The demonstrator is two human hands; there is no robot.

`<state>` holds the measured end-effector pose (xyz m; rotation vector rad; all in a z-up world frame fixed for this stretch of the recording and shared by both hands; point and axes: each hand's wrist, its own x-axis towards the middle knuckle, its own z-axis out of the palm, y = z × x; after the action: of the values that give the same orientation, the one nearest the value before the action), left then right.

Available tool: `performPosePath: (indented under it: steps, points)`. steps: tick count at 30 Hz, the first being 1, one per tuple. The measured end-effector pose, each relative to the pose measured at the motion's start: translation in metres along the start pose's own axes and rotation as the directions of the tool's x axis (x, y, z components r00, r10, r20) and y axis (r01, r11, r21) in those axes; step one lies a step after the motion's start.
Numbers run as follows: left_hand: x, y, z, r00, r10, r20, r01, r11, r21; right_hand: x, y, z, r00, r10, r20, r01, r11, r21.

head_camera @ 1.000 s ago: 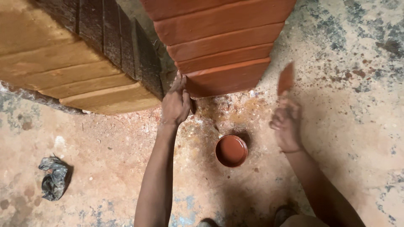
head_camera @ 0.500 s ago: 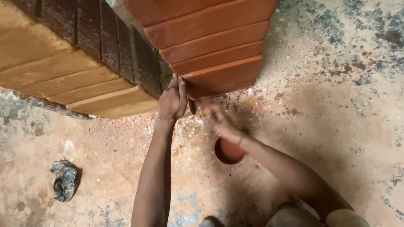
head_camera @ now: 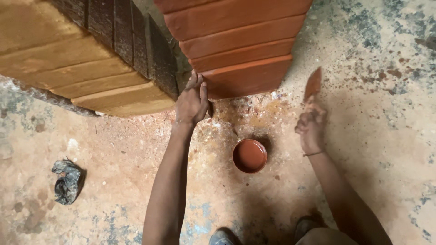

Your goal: The person paints a textured column with reddish-brown paint using a brush. They repeatedly dip the brush into a small container and apply paint to the lower section of the column while kneeling.

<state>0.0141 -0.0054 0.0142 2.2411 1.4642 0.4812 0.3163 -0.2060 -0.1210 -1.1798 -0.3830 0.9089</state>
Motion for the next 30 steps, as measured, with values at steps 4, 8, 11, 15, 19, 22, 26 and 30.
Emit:
performPosePath:
  steps: [4,8,11,15,19,22,26,30]
  points:
    - [0.001,-0.001,-0.003,1.0,0.002,0.008,-0.002,1.0,0.018,-0.001,0.019,0.05,0.995,0.035,0.094,-0.018,0.984,-0.178]
    - [0.0,-0.001,-0.002,1.0,0.02,-0.014,-0.02,1.0,-0.008,-0.019,0.036,0.077,0.876,-0.322,0.36,0.411,0.889,-0.204]
    - [0.003,-0.001,0.0,0.998,-0.041,0.038,0.041,0.999,0.02,-0.034,0.045,0.075,0.651,-0.39,0.651,0.701,0.638,-0.318]
    - [-0.001,-0.006,0.005,1.0,0.015,-0.014,-0.015,1.0,0.018,-0.036,0.053,0.074,0.751,-0.099,0.653,0.452,0.798,-0.398]
    - [0.0,-0.002,0.001,1.0,0.019,-0.007,-0.019,0.999,0.037,-0.005,0.031,0.07,0.832,0.285,0.477,-0.077,0.909,-0.409]
    - [-0.001,0.0,0.0,1.0,-0.004,0.026,0.002,0.999,0.049,0.007,0.012,0.036,0.921,0.173,0.348,-0.038,0.931,-0.363]
    - [-0.002,-0.007,0.005,1.0,0.028,-0.014,-0.028,1.0,0.003,0.003,0.018,-0.023,0.96,0.084,0.268,-0.056,0.993,-0.108]
    - [-0.001,-0.01,0.01,0.997,0.054,-0.046,-0.054,0.999,0.007,0.003,0.035,-0.051,0.985,0.08,0.156,-0.084,0.996,0.018]
